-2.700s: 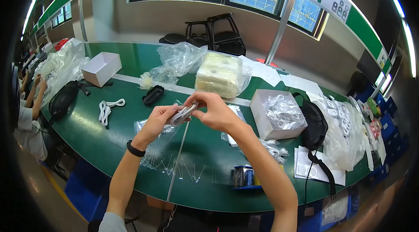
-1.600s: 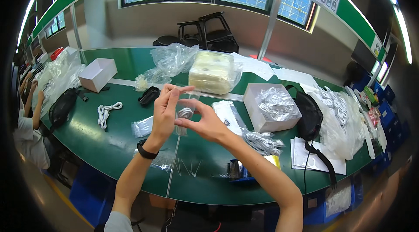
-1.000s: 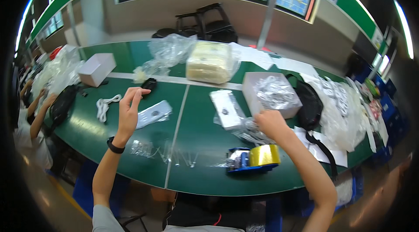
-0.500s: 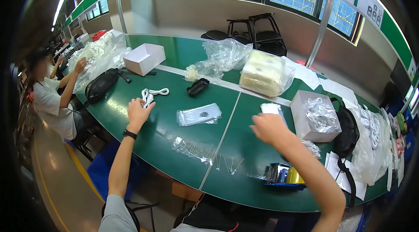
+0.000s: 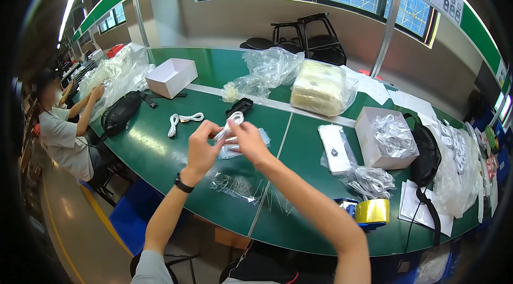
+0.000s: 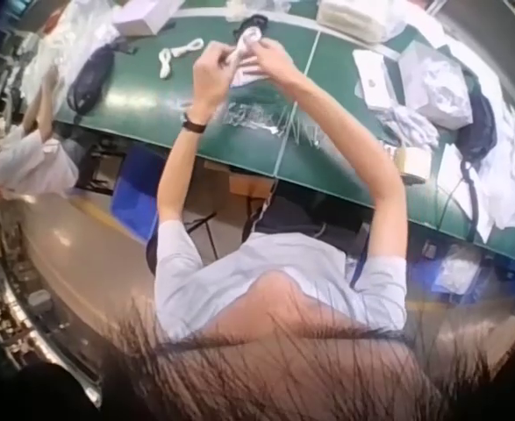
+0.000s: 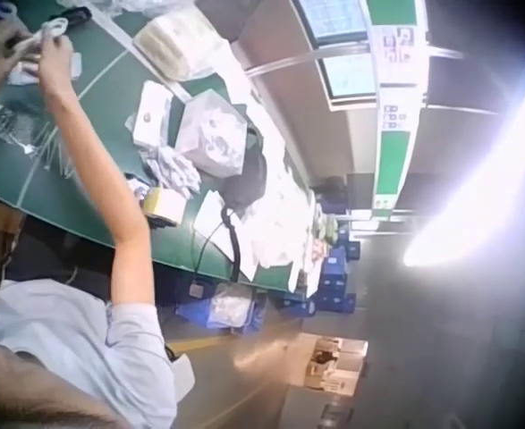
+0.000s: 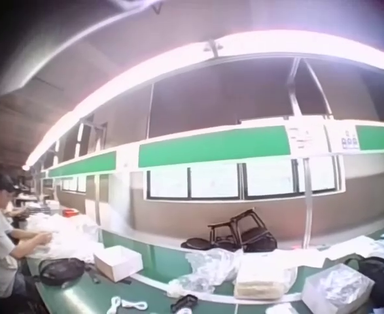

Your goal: Packaging small manufactured components into individual plastic bags and sealing them on an assembly line.

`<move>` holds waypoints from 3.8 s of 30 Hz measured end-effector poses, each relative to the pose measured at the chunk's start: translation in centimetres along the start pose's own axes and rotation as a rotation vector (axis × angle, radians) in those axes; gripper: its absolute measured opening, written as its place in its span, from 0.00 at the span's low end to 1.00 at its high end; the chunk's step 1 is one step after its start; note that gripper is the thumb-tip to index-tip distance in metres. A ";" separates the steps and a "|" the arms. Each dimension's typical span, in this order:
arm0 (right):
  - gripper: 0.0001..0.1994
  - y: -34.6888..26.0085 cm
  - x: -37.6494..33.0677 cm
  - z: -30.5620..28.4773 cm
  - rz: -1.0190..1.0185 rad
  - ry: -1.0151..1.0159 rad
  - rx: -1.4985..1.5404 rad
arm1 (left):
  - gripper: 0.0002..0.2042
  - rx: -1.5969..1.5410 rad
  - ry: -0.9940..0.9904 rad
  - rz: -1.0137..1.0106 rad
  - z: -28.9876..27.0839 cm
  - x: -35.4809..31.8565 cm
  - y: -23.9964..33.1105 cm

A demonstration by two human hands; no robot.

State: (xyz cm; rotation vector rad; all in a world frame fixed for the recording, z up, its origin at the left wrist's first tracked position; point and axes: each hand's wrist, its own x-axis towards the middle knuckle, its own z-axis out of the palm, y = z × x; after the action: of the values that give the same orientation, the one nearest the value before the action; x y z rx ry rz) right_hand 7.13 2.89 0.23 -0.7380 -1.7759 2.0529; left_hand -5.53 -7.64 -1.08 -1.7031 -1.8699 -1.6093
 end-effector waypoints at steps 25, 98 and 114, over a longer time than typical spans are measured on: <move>0.06 -5.5 -4.2 -4.7 -0.951 0.652 0.409 | 0.06 0.571 -0.248 0.213 3.5 -2.3 -5.0; 0.13 -7.4 -6.4 -5.3 -0.795 0.621 0.194 | 0.08 -1.723 -0.284 -0.887 5.6 4.3 5.0; 0.15 -6.4 -5.5 -8.7 -0.746 0.702 0.057 | 0.05 -0.607 -0.057 -0.398 6.8 2.4 6.0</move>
State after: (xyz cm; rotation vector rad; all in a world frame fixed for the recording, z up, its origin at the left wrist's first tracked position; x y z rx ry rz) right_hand 16.08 7.94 6.70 -0.5543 -1.2907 1.1501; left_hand 1.83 -2.34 1.22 -1.6379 -1.9687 -2.5164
